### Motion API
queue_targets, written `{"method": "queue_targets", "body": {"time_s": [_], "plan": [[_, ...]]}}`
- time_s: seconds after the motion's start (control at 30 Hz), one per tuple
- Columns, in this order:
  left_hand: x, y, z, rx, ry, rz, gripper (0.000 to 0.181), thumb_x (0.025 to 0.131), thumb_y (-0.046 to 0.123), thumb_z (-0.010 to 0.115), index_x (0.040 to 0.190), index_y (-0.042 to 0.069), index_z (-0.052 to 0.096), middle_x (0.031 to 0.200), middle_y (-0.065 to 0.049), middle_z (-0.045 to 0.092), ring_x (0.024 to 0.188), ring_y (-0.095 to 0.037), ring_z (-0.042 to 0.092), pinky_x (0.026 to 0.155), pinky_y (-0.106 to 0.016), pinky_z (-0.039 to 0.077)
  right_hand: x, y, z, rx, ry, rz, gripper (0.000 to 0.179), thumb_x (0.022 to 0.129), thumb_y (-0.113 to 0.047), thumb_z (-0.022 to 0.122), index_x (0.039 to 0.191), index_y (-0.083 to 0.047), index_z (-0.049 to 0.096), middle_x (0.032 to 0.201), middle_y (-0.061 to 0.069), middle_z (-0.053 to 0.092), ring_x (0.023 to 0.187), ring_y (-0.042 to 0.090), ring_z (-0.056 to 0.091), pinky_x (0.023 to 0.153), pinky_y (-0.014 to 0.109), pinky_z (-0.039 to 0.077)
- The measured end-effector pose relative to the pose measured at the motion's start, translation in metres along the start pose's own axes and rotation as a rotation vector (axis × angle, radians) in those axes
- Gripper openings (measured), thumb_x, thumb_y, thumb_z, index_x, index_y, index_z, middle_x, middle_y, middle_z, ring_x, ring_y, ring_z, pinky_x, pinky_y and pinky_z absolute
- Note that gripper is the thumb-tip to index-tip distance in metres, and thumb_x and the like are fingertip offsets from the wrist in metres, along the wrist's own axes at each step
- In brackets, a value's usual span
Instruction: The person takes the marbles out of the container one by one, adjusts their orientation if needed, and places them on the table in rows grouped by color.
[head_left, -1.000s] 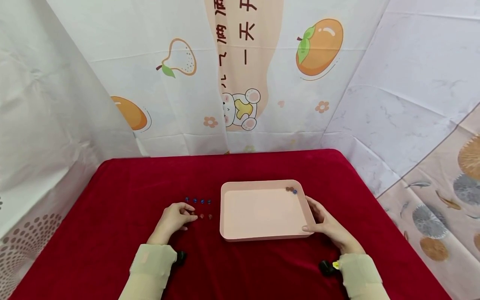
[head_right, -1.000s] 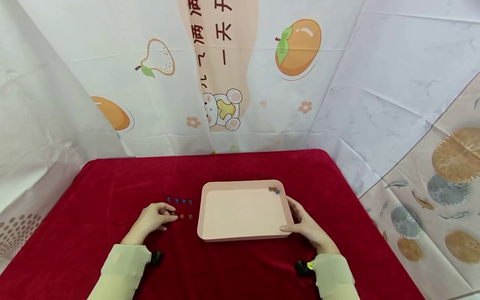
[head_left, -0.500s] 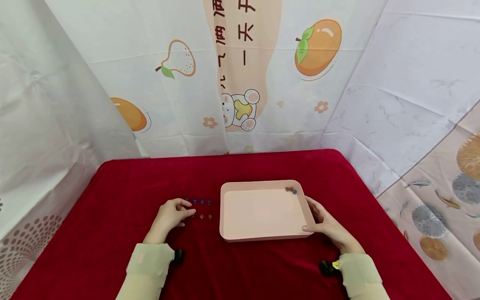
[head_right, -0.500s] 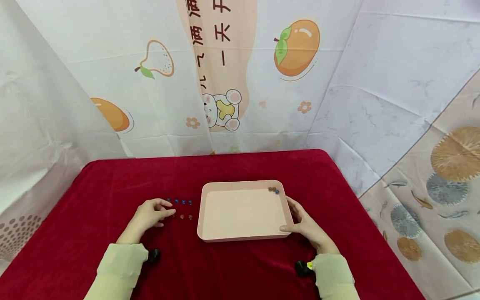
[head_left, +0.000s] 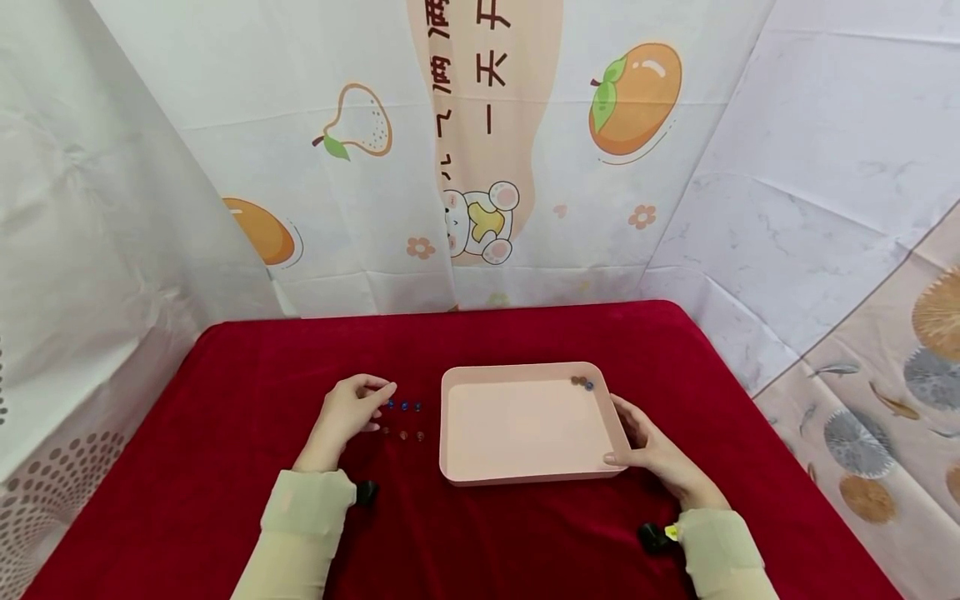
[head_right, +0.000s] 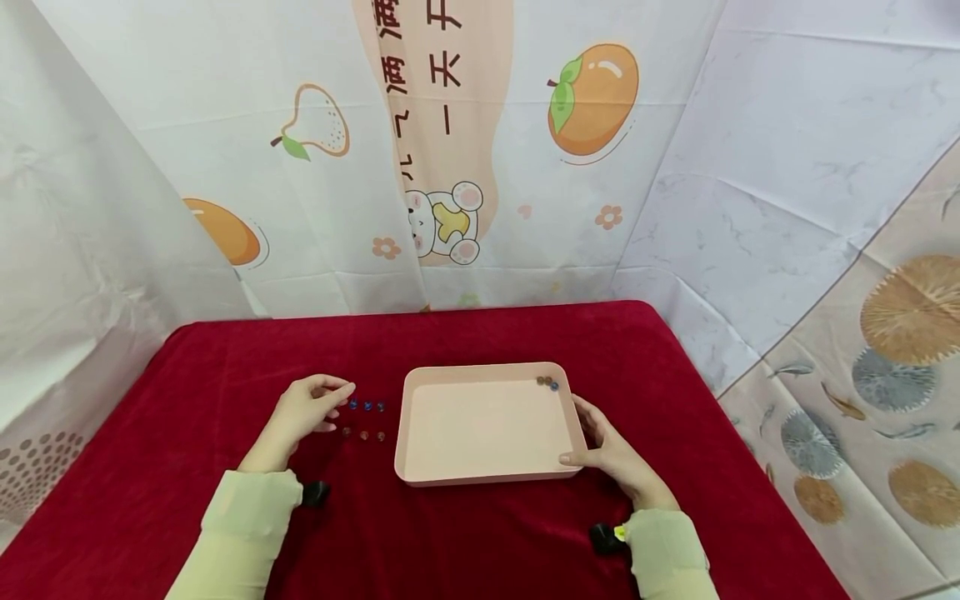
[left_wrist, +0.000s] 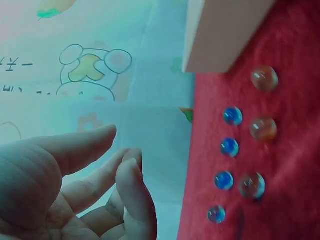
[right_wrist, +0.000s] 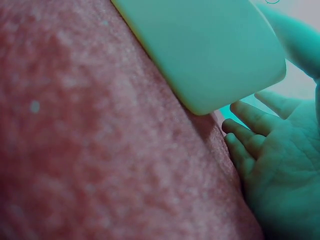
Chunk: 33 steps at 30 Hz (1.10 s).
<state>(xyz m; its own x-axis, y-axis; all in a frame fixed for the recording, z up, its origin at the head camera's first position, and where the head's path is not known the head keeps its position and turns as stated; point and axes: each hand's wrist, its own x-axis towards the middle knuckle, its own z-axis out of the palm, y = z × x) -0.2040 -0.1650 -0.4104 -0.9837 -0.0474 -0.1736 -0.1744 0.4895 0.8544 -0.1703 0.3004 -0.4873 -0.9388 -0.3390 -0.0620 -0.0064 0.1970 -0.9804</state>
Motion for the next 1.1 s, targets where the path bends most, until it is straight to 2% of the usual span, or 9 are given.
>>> {"method": "queue_targets", "body": {"time_s": [0.2, 0.43, 0.7, 0.87, 1.1], "plan": [[0.003, 0.014, 0.005, -0.105, -0.035, 0.003, 0.041, 0.097, 0.032, 0.064, 0.125, 0.002, 0.061, 0.105, -0.020, 0.069, 0.074, -0.018, 0.062, 0.061, -0.025, 0.058, 0.000, 0.000, 0.000, -0.001, 0.002, 0.008, 0.091, 0.086, -0.008, 0.073, 0.158, -0.010, 0.018, 0.160, 0.019, 0.025, 0.127, 0.003, 0.043, 0.097, 0.013, 0.041], [0.013, 0.026, 0.014, -0.176, -0.064, 0.000, 0.041, 0.098, 0.031, 0.063, 0.127, 0.003, 0.060, 0.103, -0.018, 0.070, 0.074, -0.017, 0.063, 0.060, -0.023, 0.057, 0.000, -0.001, 0.000, -0.006, 0.002, 0.008, 0.089, 0.086, -0.007, 0.072, 0.158, -0.011, 0.018, 0.160, 0.019, 0.025, 0.127, 0.002, 0.043, 0.097, 0.013, 0.041], [0.019, 0.040, 0.028, -0.230, -0.075, 0.007, 0.037, 0.098, 0.029, 0.063, 0.125, 0.004, 0.061, 0.103, -0.019, 0.071, 0.074, -0.018, 0.063, 0.059, -0.022, 0.056, 0.001, -0.001, 0.000, -0.008, 0.000, 0.007, 0.090, 0.086, -0.008, 0.073, 0.158, -0.010, 0.018, 0.159, 0.019, 0.026, 0.126, 0.003, 0.045, 0.096, 0.014, 0.042], [0.022, 0.050, 0.034, -0.257, -0.080, 0.008, 0.036, 0.097, 0.029, 0.064, 0.125, 0.005, 0.061, 0.098, -0.014, 0.071, 0.069, -0.015, 0.061, 0.058, -0.022, 0.055, 0.001, -0.001, 0.000, -0.010, 0.004, 0.011, 0.089, 0.086, -0.008, 0.072, 0.158, -0.011, 0.019, 0.160, 0.018, 0.026, 0.127, 0.002, 0.043, 0.097, 0.013, 0.041], [0.026, 0.064, 0.038, -0.241, -0.083, 0.012, 0.039, 0.098, 0.034, 0.063, 0.125, 0.006, 0.062, 0.104, -0.016, 0.072, 0.076, -0.019, 0.064, 0.062, -0.023, 0.057, 0.001, 0.001, -0.001, -0.002, 0.002, 0.010, 0.089, 0.087, -0.009, 0.072, 0.158, -0.011, 0.019, 0.161, 0.018, 0.023, 0.129, 0.000, 0.041, 0.097, 0.012, 0.039]]}}
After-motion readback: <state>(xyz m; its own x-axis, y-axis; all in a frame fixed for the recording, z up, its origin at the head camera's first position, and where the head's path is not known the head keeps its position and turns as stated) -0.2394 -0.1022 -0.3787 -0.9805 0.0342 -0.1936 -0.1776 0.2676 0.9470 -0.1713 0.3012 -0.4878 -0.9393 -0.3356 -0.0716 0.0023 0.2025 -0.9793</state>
